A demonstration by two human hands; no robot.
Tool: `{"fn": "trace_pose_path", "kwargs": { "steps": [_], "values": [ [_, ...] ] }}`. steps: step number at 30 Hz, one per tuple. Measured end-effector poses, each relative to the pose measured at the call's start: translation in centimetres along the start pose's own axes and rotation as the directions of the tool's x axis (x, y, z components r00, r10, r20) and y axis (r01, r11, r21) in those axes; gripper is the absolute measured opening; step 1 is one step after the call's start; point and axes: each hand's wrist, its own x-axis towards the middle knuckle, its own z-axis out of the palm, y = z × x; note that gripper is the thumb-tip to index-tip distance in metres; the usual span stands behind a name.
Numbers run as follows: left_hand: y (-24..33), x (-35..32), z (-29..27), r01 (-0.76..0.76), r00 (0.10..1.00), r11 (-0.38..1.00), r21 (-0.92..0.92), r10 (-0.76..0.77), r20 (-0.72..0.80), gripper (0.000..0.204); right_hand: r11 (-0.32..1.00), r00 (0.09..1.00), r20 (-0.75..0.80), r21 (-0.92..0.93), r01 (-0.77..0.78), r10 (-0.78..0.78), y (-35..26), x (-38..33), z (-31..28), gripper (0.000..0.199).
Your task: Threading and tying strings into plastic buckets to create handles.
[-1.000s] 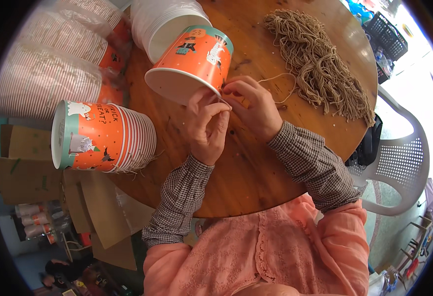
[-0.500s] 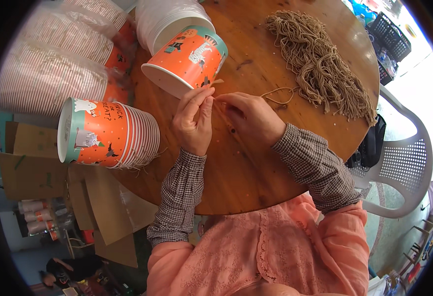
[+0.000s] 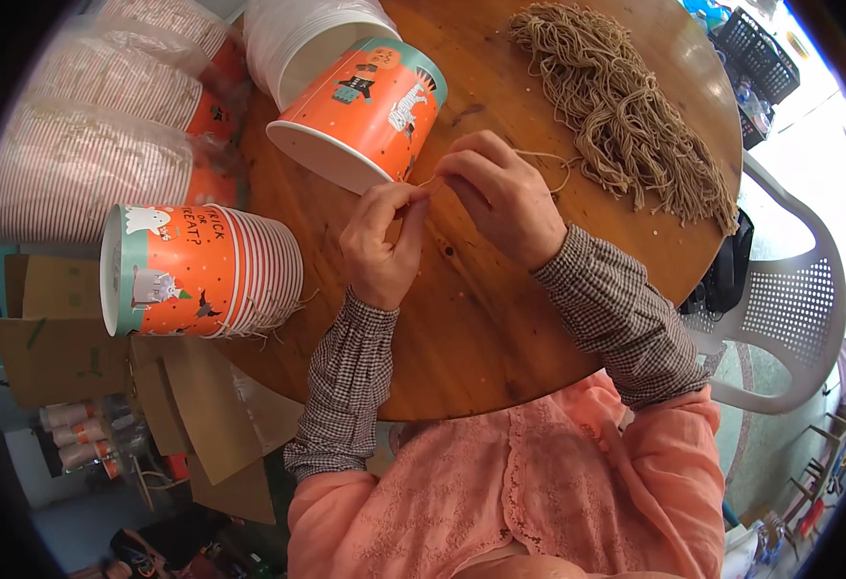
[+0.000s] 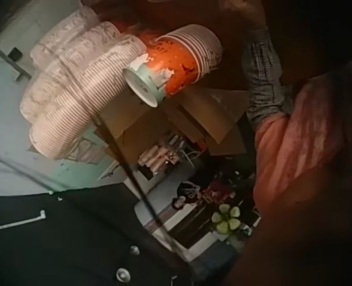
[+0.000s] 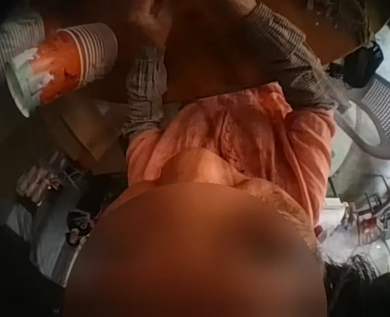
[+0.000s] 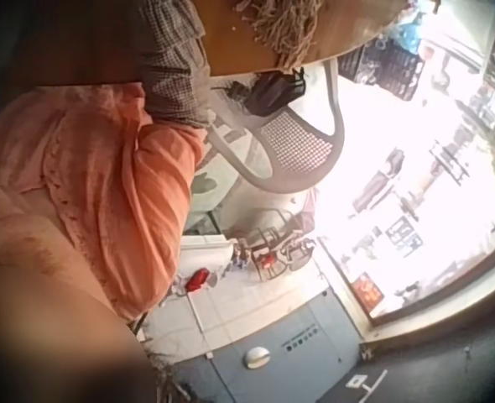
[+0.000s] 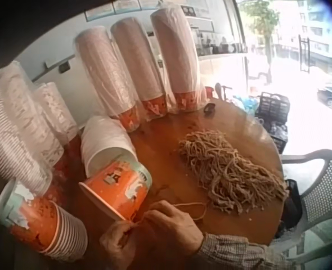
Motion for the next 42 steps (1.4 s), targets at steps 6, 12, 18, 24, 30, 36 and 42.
{"fn": "trace_pose_path", "kwargs": {
  "steps": [6,12,18,24,30,36,42],
  "values": [
    [-0.5,-0.6,-0.5,0.266,0.962,0.936,-0.231,-0.271,0.011,0.008,0.947,0.962,-0.010,0.178,-0.267,0.273,-0.9,0.4,-0.8,0.011],
    [-0.4,-0.7,-0.8,0.351,0.922,0.879,-0.324,-0.385,-0.044,0.008,0.947,0.942,0.289,0.217,-0.236,0.169,-0.7,-0.3,-1.3,0.014],
    [-0.5,-0.7,-0.7,0.336,0.920,0.873,-0.355,-0.385,-0.077,0.007,0.916,0.927,0.249,0.219,-0.337,0.282,-1.5,-0.6,0.4,0.029],
    [-0.1,-0.7,-0.5,0.280,0.956,0.934,-0.223,-0.292,-0.023,0.007,0.858,0.933,0.156,0.367,-0.361,0.326,-0.1,-0.4,1.3,0.033],
    [-0.3,-0.8,-0.6,0.242,0.967,0.945,-0.220,-0.254,-0.026,0.007,0.668,0.828,0.263,0.493,-0.556,0.495,-0.2,-0.2,1.2,0.017],
    [-0.3,-0.1,-0.5,0.014,0.995,1.000,0.019,-0.012,-0.100,0.010,0.837,0.905,0.131,0.345,-0.425,0.406,-0.9,-0.3,0.6,0.011],
    [-0.4,-0.1,-0.8,0.004,0.986,0.998,0.057,0.005,-0.164,0.014,0.971,0.983,-0.060,0.177,-0.159,0.172,-1.4,0.0,-0.2,0.009]
  ]
}}
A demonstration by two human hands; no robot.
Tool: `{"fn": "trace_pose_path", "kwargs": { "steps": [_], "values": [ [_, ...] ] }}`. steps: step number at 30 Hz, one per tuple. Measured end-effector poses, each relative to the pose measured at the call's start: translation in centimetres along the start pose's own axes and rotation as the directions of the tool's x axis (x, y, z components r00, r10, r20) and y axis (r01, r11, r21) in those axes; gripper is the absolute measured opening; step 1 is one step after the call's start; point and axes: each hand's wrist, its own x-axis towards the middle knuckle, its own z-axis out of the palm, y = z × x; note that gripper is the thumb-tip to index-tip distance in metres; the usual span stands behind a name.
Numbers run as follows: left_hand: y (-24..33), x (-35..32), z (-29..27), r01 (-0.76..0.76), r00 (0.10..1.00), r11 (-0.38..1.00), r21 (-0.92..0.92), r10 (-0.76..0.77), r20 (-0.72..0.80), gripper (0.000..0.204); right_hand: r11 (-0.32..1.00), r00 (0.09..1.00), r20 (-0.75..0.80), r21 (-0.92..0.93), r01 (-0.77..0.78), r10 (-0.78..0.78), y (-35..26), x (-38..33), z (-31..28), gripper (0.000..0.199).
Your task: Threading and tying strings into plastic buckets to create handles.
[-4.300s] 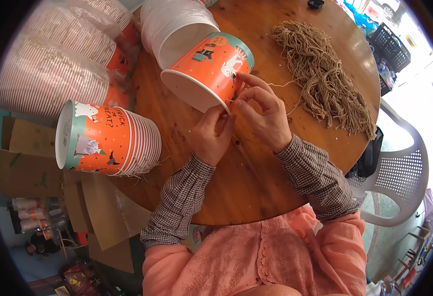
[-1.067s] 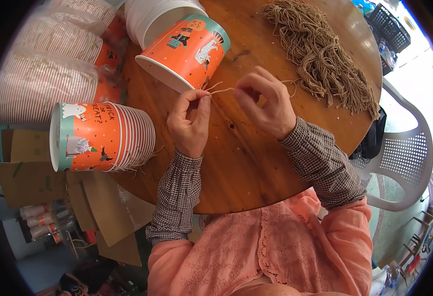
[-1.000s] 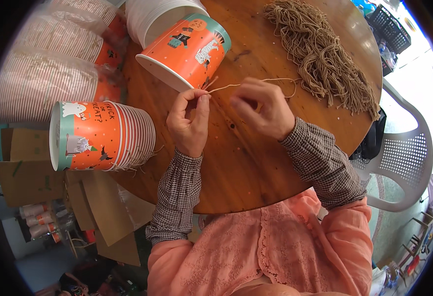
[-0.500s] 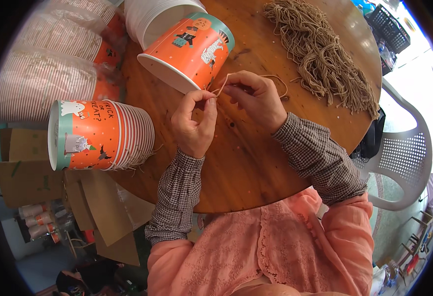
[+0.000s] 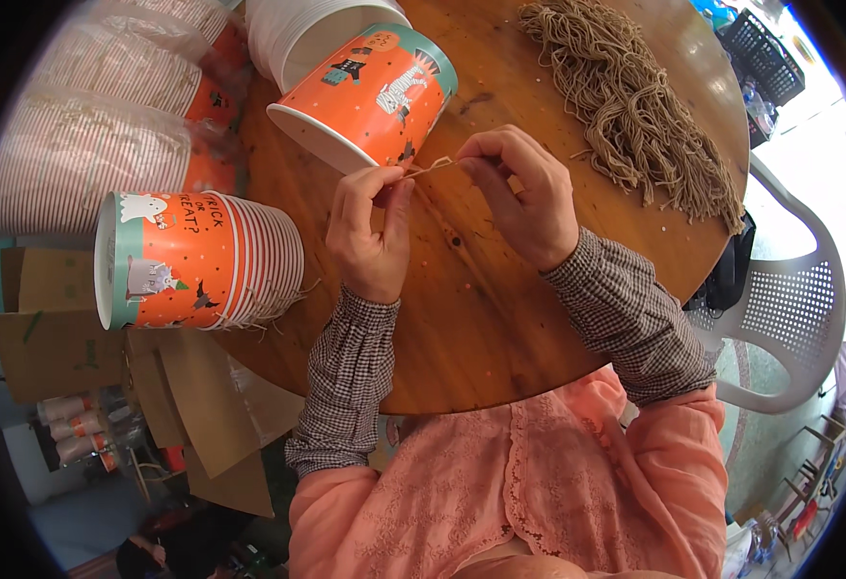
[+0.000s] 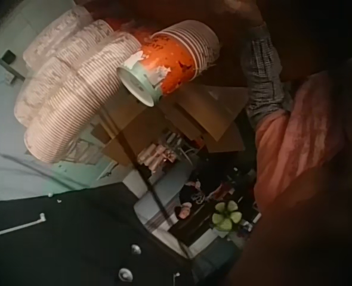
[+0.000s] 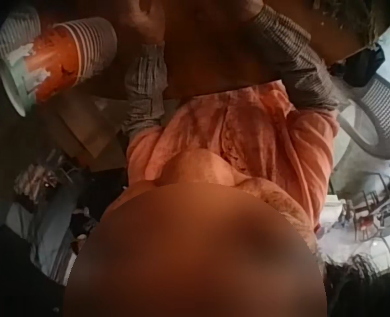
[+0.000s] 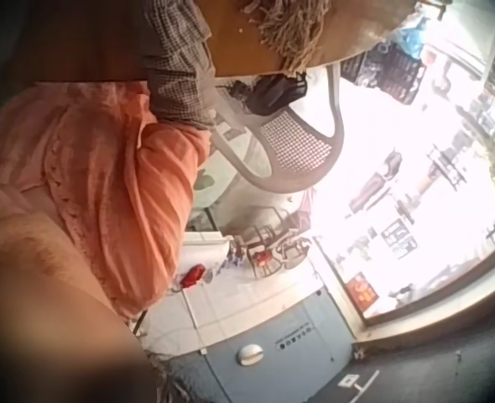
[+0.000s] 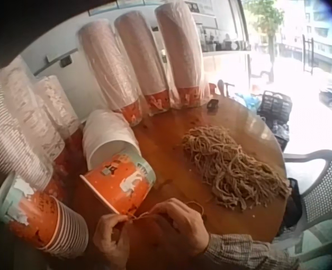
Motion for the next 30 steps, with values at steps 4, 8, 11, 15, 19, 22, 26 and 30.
{"fn": "trace_pose_path", "kwargs": {
  "steps": [4,8,11,15,19,22,26,30],
  "values": [
    [-0.5,-0.4,-0.1,0.139,0.990,0.987,-0.077,-0.138,0.021,0.011,0.988,0.991,-0.046,-0.102,0.119,-0.124,0.5,0.2,-0.1,0.011],
    [0.1,-0.1,-0.7,0.546,0.825,0.615,-0.569,-0.515,0.234,0.011,0.855,0.937,0.084,-0.390,0.343,-0.338,0.6,0.2,-0.5,0.016],
    [-0.1,0.0,-0.4,0.536,0.811,0.419,-0.733,-0.497,0.309,0.011,0.741,0.852,0.229,-0.421,0.523,-0.471,0.0,0.1,-0.1,0.023],
    [0.8,-0.4,0.0,0.566,0.801,0.461,-0.683,-0.502,0.325,0.012,0.740,0.839,0.245,-0.397,0.543,-0.485,-0.4,0.0,0.1,0.024],
    [1.0,-0.7,-0.1,0.577,0.815,0.546,-0.607,-0.431,0.388,0.014,0.774,0.863,0.213,-0.383,0.505,-0.458,0.0,-0.1,0.0,0.026],
    [1.4,-0.6,0.1,0.570,0.822,0.597,-0.564,-0.406,0.400,0.016,0.846,0.912,0.184,-0.341,0.410,-0.368,0.2,-0.2,0.0,0.025],
    [1.5,-0.7,0.1,0.573,0.819,0.630,-0.524,-0.419,0.392,0.018,1.000,0.999,0.029,0.022,0.015,-0.016,0.5,-0.3,0.5,0.014],
    [1.3,-0.5,0.0,0.574,0.819,0.587,-0.571,-0.438,0.372,0.016,0.963,0.968,0.201,0.190,-0.192,0.153,1.3,0.0,-0.4,0.015]
  ]
}}
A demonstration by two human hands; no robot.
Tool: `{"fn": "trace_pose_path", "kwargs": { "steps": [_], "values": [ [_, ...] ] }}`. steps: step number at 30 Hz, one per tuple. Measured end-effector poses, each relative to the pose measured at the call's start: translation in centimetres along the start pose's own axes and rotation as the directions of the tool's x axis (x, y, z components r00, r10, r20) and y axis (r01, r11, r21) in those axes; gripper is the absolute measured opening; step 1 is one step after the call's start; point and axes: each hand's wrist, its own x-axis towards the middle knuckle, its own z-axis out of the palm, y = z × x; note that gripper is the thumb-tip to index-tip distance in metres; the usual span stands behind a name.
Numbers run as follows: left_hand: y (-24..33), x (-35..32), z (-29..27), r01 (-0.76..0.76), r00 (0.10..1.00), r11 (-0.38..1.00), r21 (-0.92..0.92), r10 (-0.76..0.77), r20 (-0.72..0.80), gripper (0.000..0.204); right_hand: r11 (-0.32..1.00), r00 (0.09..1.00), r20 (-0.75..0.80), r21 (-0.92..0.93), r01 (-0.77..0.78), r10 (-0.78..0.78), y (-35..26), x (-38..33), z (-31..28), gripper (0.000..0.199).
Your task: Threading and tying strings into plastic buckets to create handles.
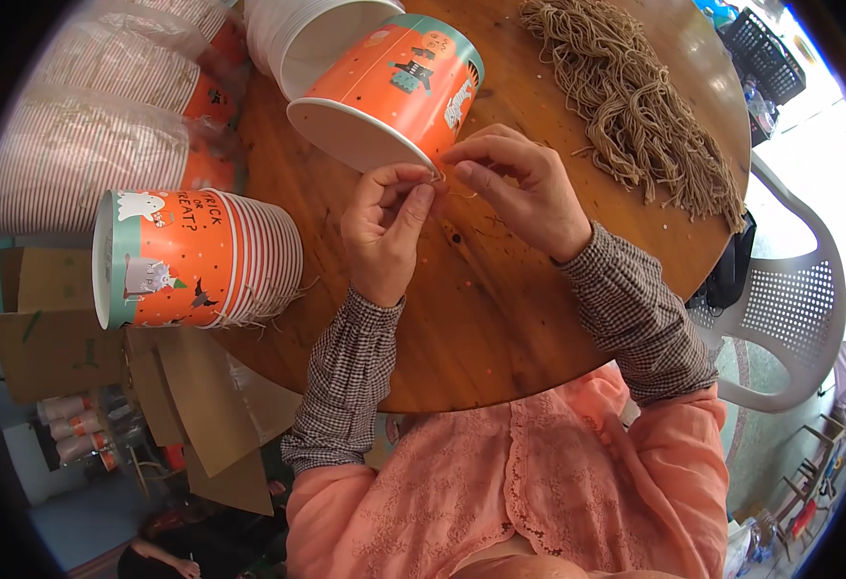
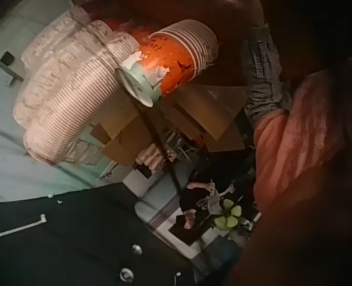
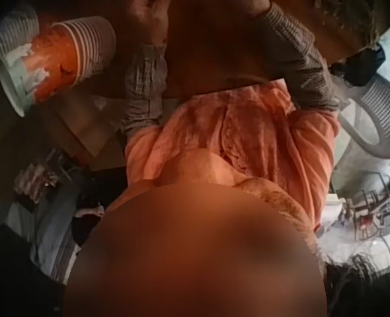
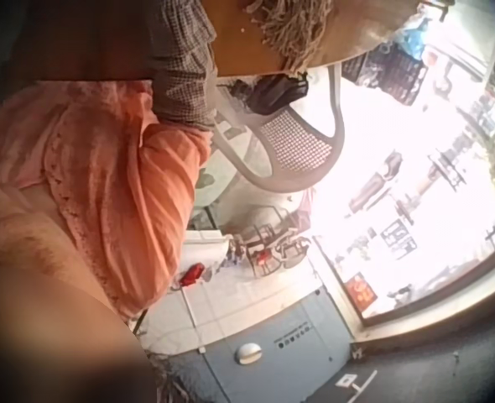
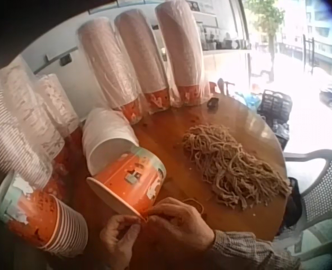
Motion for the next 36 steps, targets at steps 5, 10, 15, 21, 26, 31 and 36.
{"fn": "trace_pose_path", "kwargs": {
  "steps": [5,10,15,21,26,31,36],
  "values": [
    [-0.5,0.1,-0.3,-0.088,0.996,0.996,0.024,0.088,0.017,0.013,0.998,0.995,0.091,0.059,-0.034,0.028,0.0,0.0,0.5,0.018],
    [-0.2,0.0,0.1,-0.119,0.993,0.992,0.035,0.119,0.004,0.013,0.999,0.999,0.052,0.031,-0.019,0.017,-0.2,-0.4,0.7,0.018],
    [-0.4,0.0,0.3,-0.103,0.994,0.993,0.053,0.105,-0.023,0.012,0.995,1.000,-0.004,-0.101,-0.025,0.025,-0.8,-0.5,0.8,0.010],
    [-0.3,0.1,0.3,-0.053,0.995,0.996,0.072,0.059,-0.082,0.011,0.954,0.985,-0.021,-0.252,0.163,-0.174,-0.7,-0.8,1.2,0.010],
    [-0.4,0.0,0.3,-0.148,0.985,0.979,0.141,0.159,-0.072,0.011,0.998,1.000,-0.029,-0.057,-0.002,0.001,-0.7,-0.7,1.4,0.012],
    [-0.3,-0.1,0.5,-0.112,0.989,0.989,0.098,0.121,-0.082,0.012,0.985,0.995,-0.036,-0.145,0.089,-0.095,-0.7,-0.8,1.3,0.012],
    [-0.4,-0.1,0.9,-0.097,0.988,0.994,0.048,0.102,-0.116,0.012,0.931,0.964,-0.075,-0.288,0.224,-0.255,-0.3,-0.6,1.7,0.010]
  ]
}}
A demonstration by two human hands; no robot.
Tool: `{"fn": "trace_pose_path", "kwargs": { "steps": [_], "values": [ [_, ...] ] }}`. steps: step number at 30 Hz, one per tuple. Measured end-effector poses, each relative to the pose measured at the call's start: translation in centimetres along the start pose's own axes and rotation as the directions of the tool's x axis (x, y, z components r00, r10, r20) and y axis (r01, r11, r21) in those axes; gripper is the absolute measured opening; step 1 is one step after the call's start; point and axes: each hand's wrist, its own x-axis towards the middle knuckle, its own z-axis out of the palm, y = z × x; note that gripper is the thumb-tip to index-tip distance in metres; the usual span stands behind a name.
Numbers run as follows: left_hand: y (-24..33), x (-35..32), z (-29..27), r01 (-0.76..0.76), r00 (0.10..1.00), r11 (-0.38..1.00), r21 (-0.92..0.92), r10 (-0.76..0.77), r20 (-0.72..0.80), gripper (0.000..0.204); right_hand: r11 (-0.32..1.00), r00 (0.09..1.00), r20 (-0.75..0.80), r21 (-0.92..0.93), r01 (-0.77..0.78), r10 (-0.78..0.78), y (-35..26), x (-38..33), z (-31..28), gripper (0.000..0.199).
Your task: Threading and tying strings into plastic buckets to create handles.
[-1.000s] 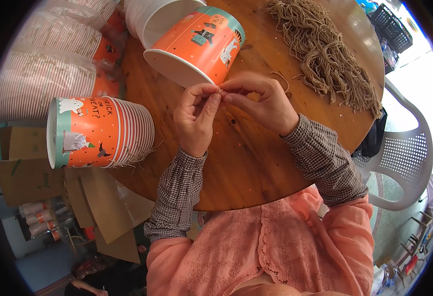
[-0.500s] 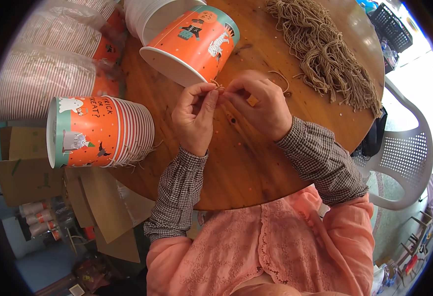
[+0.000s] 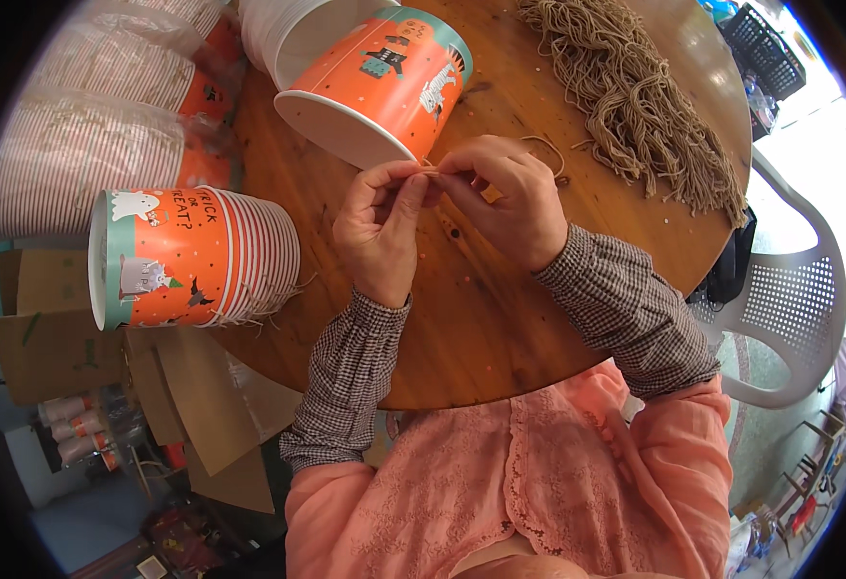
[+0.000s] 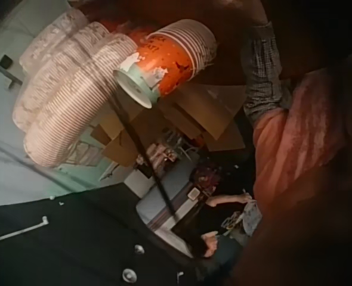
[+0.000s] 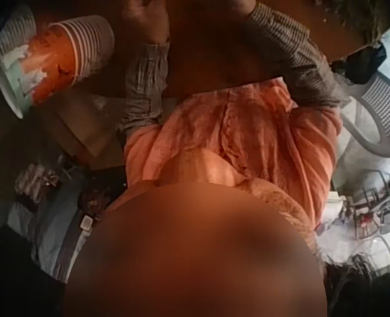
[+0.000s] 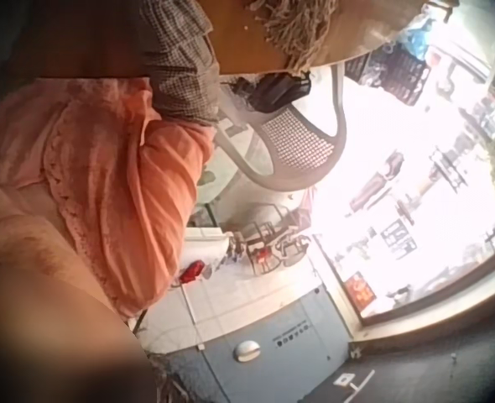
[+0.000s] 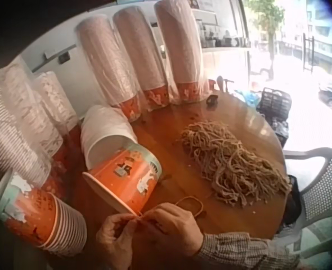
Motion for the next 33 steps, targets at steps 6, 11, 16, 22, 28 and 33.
{"fn": "trace_pose_path", "kwargs": {
  "steps": [6,11,16,22,28,33],
  "values": [
    [-0.41,-0.14,0.06,-0.073,0.997,0.996,0.060,0.075,-0.025,0.012,0.977,0.978,0.104,0.094,-0.192,0.182,-0.71,-0.03,-0.22,0.010],
    [-0.10,-0.21,0.06,-0.090,0.996,0.979,0.180,0.092,-0.004,0.013,0.929,0.949,0.166,0.220,-0.299,0.267,-0.91,0.09,-0.48,0.010],
    [-0.47,-0.20,-0.16,-0.089,0.995,0.988,0.126,0.084,0.045,0.015,0.931,0.958,0.160,0.240,-0.273,0.239,-0.37,0.03,-0.59,0.012],
    [-0.62,-0.25,-0.36,-0.092,0.993,0.973,0.210,0.074,0.089,0.017,0.921,0.935,0.170,0.192,-0.340,0.310,-0.62,0.20,-0.67,0.012],
    [-0.63,-0.02,-0.46,-0.063,0.996,0.962,0.266,0.045,0.074,0.014,0.925,0.947,0.151,0.215,-0.312,0.285,-0.26,0.17,-0.57,0.013],
    [-0.70,0.00,-0.67,-0.016,0.998,0.953,0.304,-0.002,0.058,0.012,0.986,0.980,0.138,0.058,-0.156,0.147,-0.20,0.12,-0.57,0.010]
  ]
}}
